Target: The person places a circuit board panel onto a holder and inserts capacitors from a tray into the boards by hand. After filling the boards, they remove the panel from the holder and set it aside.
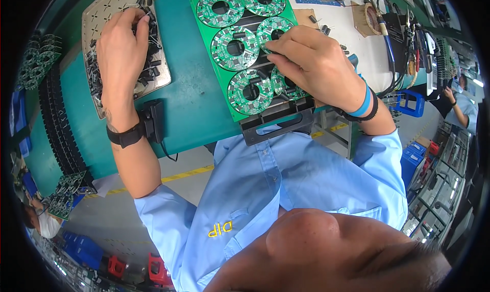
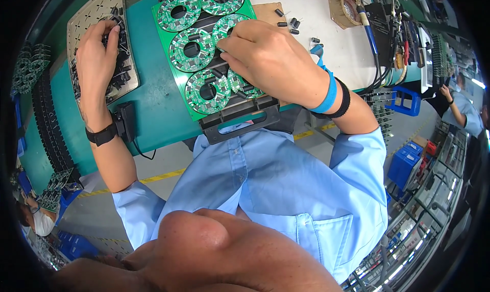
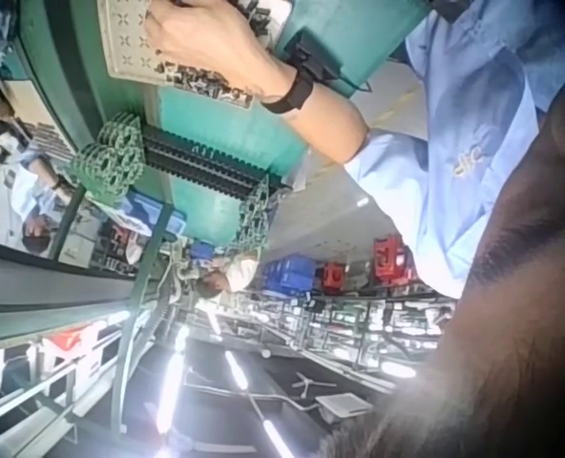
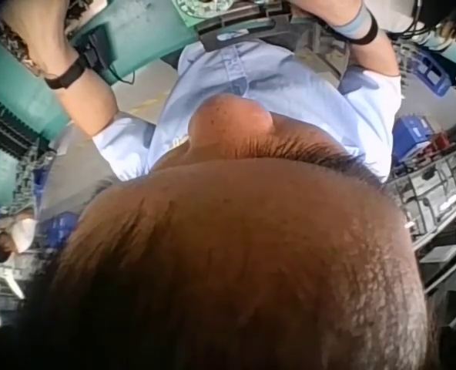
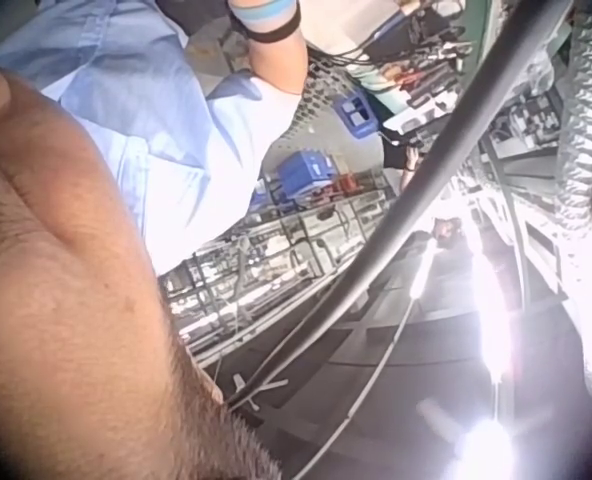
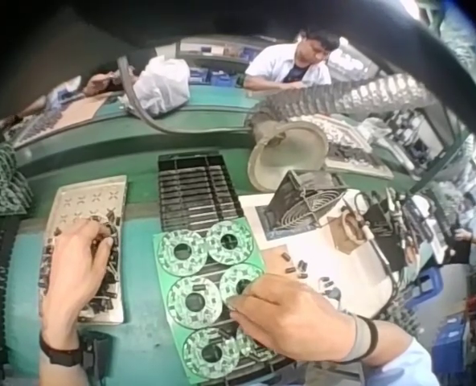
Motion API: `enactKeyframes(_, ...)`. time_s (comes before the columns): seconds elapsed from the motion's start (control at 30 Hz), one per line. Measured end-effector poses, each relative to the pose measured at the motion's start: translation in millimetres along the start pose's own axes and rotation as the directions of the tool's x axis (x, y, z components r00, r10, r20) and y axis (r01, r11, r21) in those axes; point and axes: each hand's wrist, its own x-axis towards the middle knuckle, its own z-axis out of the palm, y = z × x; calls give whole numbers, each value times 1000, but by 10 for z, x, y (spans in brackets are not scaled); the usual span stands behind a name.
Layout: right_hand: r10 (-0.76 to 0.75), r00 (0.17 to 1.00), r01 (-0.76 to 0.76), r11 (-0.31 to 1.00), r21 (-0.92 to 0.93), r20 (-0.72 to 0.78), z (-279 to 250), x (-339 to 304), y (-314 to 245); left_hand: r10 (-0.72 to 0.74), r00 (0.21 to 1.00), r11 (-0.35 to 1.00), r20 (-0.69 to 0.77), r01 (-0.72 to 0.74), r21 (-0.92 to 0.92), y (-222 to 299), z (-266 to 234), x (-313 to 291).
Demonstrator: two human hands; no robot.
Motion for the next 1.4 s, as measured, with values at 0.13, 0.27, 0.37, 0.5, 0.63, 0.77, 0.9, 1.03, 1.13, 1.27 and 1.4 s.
enactKeyframes(0.13, -12, 1000, 12, 999, -30, 16, -8, 4, -21, -12, 1000, 1000, -5, 12, 12, -1, 1, -3)
enactKeyframes(0.27, -6, 999, 9, 997, -72, 44, -31, 16, -51, -18, 1000, 1000, -14, 17, -21, 4, 16, 14)
enactKeyframes(0.37, -4, 998, 10, 996, -93, 58, -37, 20, -62, -42, 999, 999, -7, 41, -15, 29, -1, 6)
enactKeyframes(0.5, 0, 998, 8, 993, -116, 67, -34, 19, -82, 7, 997, 999, -73, -10, -50, 3, 29, -4)
enactKeyframes(0.63, 10, 997, 0, 992, -128, 76, -36, 27, -92, 11, 996, 998, -92, -17, -63, -4, 44, 1)
enactKeyframes(0.77, 10, 996, 0, 993, -121, 89, -50, 35, -90, -53, 998, 998, -21, 52, -38, 19, 0, -1)
enactKeyframes(0.9, 18, 996, -7, 993, -117, 91, -50, 34, -98, -48, 998, 998, -28, 47, -36, 16, -11, 4)
enactKeyframes(1.03, 26, 996, -15, 992, -127, 88, -46, 26, -118, -46, 998, 998, -35, 44, -38, 14, -7, -4)
enactKeyframes(1.13, 31, 995, -18, 990, -137, 91, -36, 22, -122, -14, 996, 998, -88, 8, -60, 24, 12, 7)
enactKeyframes(1.27, 31, 994, -16, 990, -142, 103, -11, 22, -106, 5, 993, 998, -120, -13, -68, 26, 1, 10)
enactKeyframes(1.4, 13, 993, 4, 990, -144, 119, -7, 9, -61, -95, 987, 991, -126, 82, -107, 108, -36, 5)
